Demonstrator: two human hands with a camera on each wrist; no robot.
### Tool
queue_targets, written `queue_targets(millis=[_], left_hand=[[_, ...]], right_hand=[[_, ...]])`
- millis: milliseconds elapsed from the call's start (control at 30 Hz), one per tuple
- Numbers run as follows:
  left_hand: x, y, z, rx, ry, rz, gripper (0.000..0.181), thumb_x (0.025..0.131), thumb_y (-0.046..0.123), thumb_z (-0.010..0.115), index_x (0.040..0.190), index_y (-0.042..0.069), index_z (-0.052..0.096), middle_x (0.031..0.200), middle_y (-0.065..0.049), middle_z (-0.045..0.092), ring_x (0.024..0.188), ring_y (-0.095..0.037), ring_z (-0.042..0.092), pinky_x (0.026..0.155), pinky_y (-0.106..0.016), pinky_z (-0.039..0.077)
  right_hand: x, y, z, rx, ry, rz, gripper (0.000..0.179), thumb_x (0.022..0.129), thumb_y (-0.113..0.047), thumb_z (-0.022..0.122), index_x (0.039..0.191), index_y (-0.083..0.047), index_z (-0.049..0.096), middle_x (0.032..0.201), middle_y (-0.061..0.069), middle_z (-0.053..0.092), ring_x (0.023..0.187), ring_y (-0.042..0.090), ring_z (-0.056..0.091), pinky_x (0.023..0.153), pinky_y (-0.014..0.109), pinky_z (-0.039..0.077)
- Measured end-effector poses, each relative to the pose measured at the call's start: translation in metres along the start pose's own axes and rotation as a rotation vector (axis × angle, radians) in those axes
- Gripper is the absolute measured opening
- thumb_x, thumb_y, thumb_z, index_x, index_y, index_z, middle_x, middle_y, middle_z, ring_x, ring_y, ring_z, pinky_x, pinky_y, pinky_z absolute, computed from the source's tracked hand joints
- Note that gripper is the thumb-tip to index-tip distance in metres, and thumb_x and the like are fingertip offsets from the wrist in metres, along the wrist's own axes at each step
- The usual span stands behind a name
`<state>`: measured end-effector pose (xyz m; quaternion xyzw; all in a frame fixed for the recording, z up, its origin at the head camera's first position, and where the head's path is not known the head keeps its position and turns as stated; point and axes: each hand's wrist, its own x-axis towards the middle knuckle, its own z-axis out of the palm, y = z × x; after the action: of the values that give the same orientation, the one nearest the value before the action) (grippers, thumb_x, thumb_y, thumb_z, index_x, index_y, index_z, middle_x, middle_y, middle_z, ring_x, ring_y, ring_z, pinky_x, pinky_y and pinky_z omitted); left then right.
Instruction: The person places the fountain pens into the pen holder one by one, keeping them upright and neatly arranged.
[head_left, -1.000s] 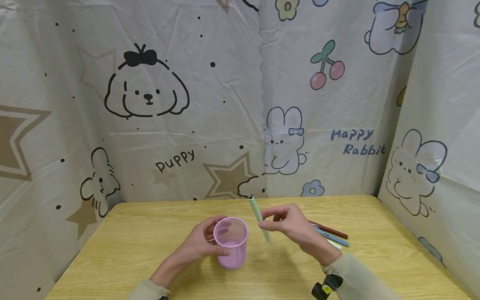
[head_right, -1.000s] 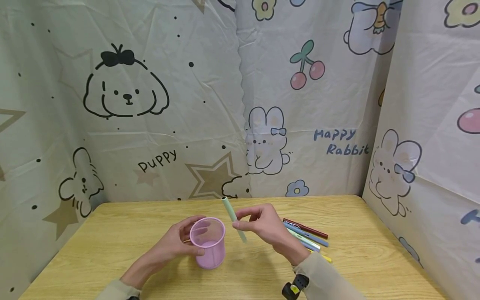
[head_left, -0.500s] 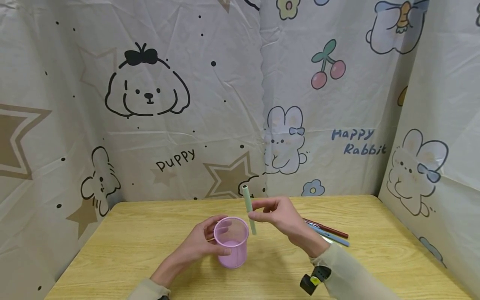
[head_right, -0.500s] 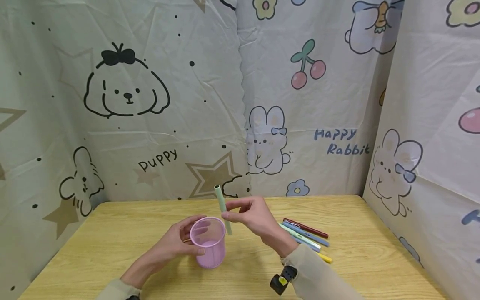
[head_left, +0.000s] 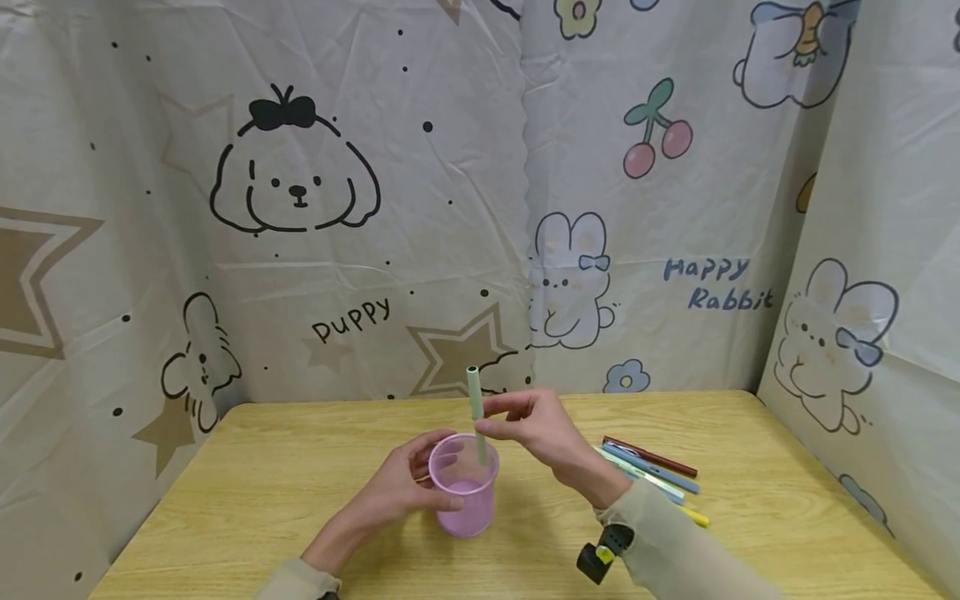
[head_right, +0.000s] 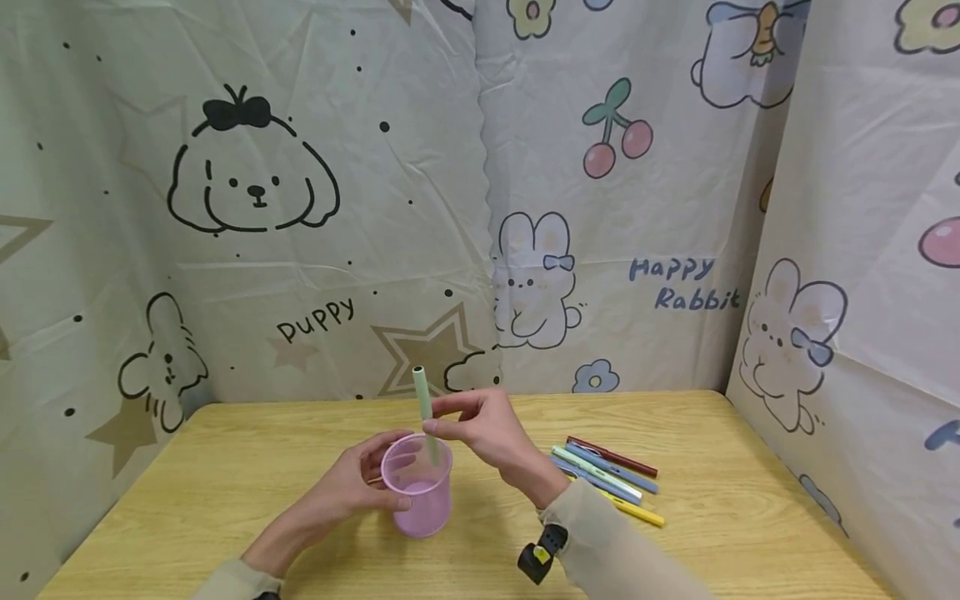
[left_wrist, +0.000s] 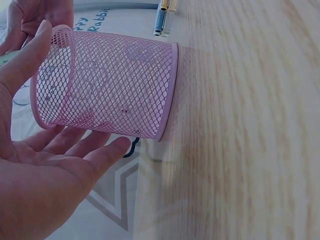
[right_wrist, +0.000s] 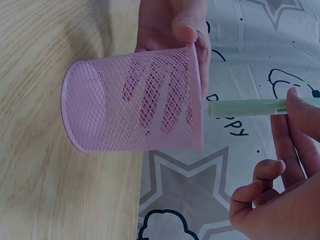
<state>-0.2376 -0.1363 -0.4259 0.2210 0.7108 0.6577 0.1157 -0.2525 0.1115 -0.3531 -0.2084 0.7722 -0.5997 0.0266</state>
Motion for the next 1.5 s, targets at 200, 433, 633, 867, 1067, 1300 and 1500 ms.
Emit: queue_targets(millis=[200,433,633,867,1067,1300,1500], left_hand=[[0.000,0.001,-0.001,0.000,-0.002,-0.001,0.093,0.081,0.002,0.090,0.157,-0.005,0.038,0.150,-0.026,0.052,0.139,-0.046,0.048,0.113,-0.055,0.044],[0.000,0.001,-0.002,0.001,-0.005,-0.001,0.091,0.082,0.003,0.090,0.157,-0.004,0.040,0.150,-0.022,0.055,0.141,-0.047,0.047,0.113,-0.054,0.045],[0.000,0.001,-0.003,0.007,-0.004,-0.005,0.090,0.082,0.004,0.091,0.156,-0.003,0.041,0.150,-0.021,0.055,0.139,-0.044,0.050,0.112,-0.054,0.046],[0.000,0.001,-0.003,0.020,0.003,-0.004,0.088,0.081,0.003,0.091,0.155,-0.002,0.043,0.149,-0.020,0.056,0.137,-0.040,0.053,0.111,-0.053,0.047],[-0.001,0.001,-0.003,0.016,0.007,-0.007,0.089,0.080,0.003,0.091,0.156,-0.002,0.043,0.148,-0.021,0.057,0.136,-0.039,0.054,0.110,-0.051,0.048],[-0.003,0.001,-0.003,0.007,-0.001,0.005,0.092,0.080,0.001,0.090,0.156,-0.006,0.039,0.148,-0.024,0.056,0.135,-0.039,0.055,0.111,-0.050,0.048],[-0.001,0.001,-0.003,0.004,-0.002,-0.011,0.092,0.080,0.002,0.090,0.157,-0.004,0.039,0.150,-0.023,0.054,0.134,-0.038,0.056,0.112,-0.053,0.045]], right_hand=[[0.004,0.005,0.008,0.012,-0.009,-0.015,0.025,0.092,-0.014,0.083,0.113,-0.001,0.080,0.111,0.007,0.077,0.087,0.020,0.060,0.078,0.033,0.051],[0.008,0.013,0.016,0.030,-0.025,-0.020,0.023,0.093,-0.013,0.082,0.112,-0.001,0.080,0.109,0.007,0.078,0.086,0.018,0.059,0.075,0.029,0.048],[0.006,0.018,0.021,0.037,-0.039,-0.014,0.024,0.093,-0.015,0.083,0.112,-0.001,0.081,0.108,0.007,0.079,0.084,0.018,0.057,0.072,0.028,0.046],[0.007,0.024,0.025,0.048,-0.047,0.011,0.026,0.091,-0.014,0.084,0.112,0.001,0.080,0.107,0.007,0.079,0.079,0.015,0.056,0.068,0.026,0.045],[0.006,0.027,0.027,0.063,-0.043,0.019,0.027,0.091,-0.014,0.085,0.113,0.001,0.080,0.108,0.009,0.079,0.079,0.014,0.056,0.068,0.025,0.046],[0.006,0.030,0.030,0.059,-0.042,0.022,0.026,0.090,-0.012,0.085,0.113,0.000,0.080,0.108,0.009,0.078,0.078,0.013,0.056,0.068,0.025,0.048],[0.007,0.033,0.031,0.052,-0.038,0.024,0.027,0.089,-0.012,0.085,0.113,0.000,0.080,0.110,0.009,0.078,0.077,0.013,0.057,0.068,0.027,0.050]])
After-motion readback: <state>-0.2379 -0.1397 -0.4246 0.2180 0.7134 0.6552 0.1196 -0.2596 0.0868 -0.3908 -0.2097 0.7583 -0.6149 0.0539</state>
